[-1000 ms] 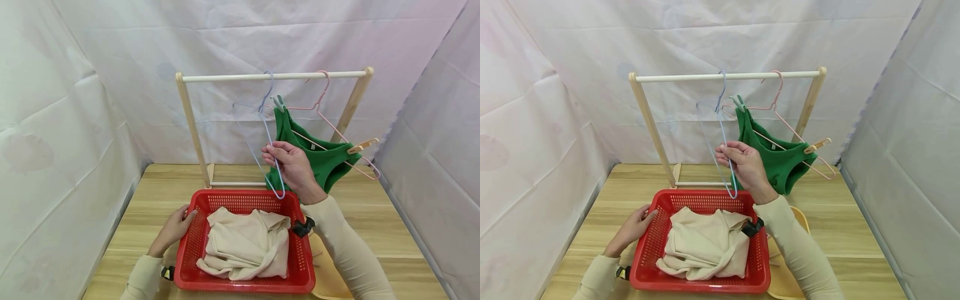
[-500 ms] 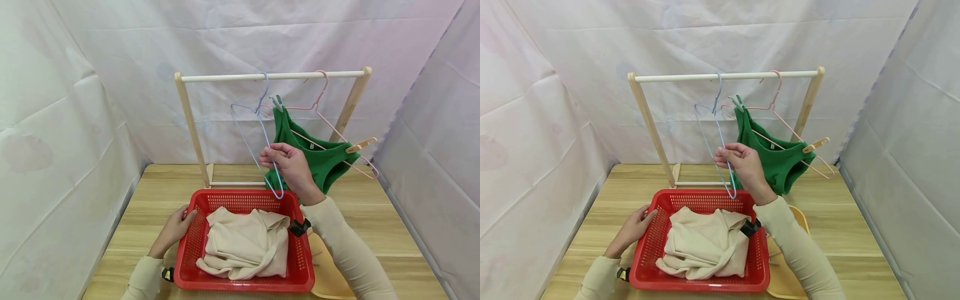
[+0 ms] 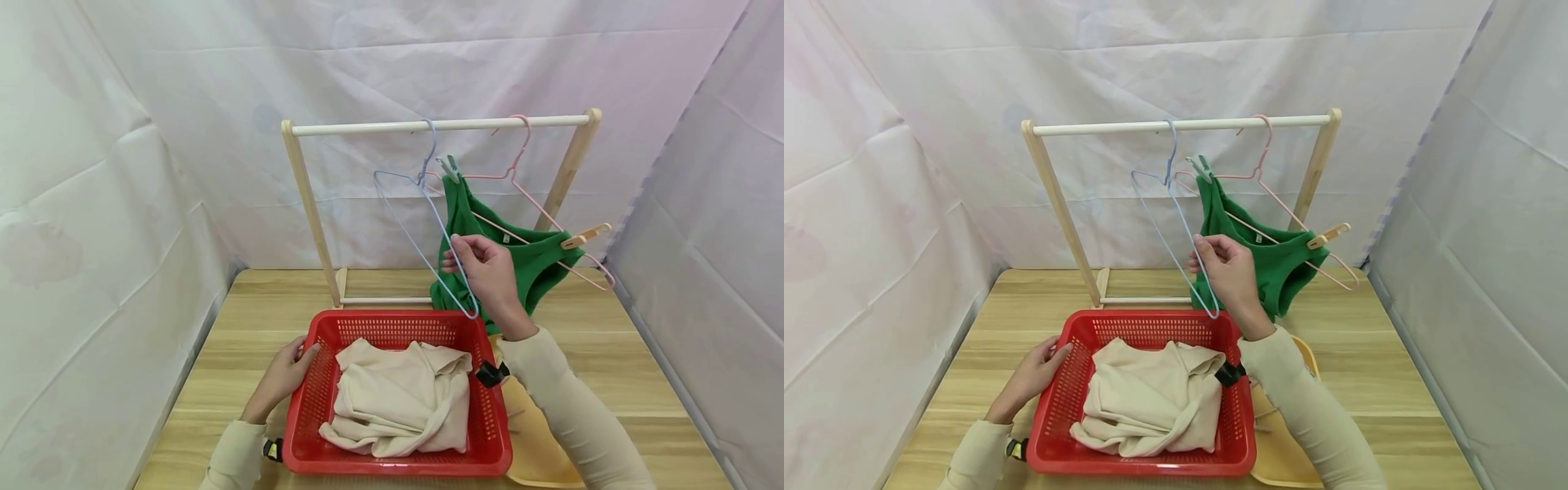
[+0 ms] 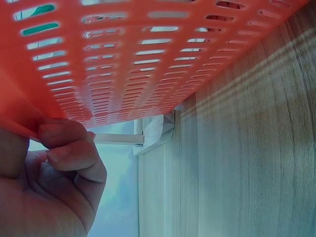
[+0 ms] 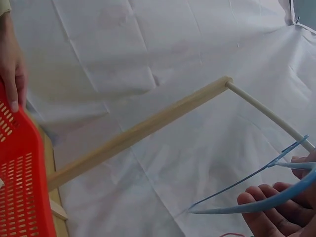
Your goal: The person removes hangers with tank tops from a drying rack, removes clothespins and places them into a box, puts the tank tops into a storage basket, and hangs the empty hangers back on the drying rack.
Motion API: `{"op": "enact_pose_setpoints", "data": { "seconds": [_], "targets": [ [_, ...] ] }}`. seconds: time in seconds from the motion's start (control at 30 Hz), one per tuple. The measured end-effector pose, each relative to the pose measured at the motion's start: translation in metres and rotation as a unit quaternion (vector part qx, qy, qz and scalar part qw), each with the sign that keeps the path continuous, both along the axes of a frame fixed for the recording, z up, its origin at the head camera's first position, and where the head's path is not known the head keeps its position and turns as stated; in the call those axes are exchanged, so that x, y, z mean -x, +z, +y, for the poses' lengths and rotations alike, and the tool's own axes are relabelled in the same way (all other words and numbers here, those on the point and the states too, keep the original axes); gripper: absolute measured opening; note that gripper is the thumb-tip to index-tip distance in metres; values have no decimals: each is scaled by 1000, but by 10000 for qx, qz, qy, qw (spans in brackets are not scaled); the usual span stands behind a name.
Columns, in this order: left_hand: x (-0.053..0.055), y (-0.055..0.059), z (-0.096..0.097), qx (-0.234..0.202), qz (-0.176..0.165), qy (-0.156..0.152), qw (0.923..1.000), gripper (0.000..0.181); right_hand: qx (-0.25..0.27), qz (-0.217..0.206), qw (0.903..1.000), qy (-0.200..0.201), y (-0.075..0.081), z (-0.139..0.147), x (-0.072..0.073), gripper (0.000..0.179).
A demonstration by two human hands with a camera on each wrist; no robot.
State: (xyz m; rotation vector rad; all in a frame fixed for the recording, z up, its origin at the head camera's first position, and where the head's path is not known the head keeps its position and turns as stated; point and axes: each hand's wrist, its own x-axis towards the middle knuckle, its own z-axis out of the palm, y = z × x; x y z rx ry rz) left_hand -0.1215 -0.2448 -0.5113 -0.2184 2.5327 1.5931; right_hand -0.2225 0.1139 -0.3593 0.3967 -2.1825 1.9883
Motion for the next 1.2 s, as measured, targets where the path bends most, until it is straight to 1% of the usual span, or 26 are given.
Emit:
{"op": "enact_pose_setpoints", "data": {
  "seconds": [0.13, 0.23, 0.37, 0.5, 0.73, 0.83, 1.0, 1.1, 1.2],
  "targets": [
    [0, 1, 0, -23, -6, 15, 10000, 39, -299, 283, 9987, -314, -2, 8, -1, 36],
    [0, 1, 0, -36, -13, 31, 10000, 39, -598, 591, 9945, -625, -4, 15, -2, 33],
    [0, 1, 0, -48, 9, 33, 10000, 38, -928, 946, 9856, -1055, -5, 24, -4, 30],
    [0, 0, -1, -46, 31, 25, 10000, 38, -1132, 1210, 9766, -1370, -6, 34, -6, 27],
    [0, 0, -1, -100, 47, 25, 9999, 39, -1238, 1625, 9612, -1855, -4, 56, -9, 20],
    [0, 0, -1, -116, 125, -14, 9999, 40, -1233, 1639, 9527, -2243, 1, 70, -13, 19],
    [-1, 1, -1, -103, 188, -66, 9997, 41, -1171, 1332, 9401, -2911, 10, 97, -20, 22],
    [-1, 1, -1, -137, 119, -68, 9998, 41, -1114, 1283, 9336, -3156, 12, 112, -23, 24],
    [0, 1, -1, -186, 76, -43, 9998, 41, -1159, 1265, 9251, -3389, 13, 125, -25, 26]
  ]
}}
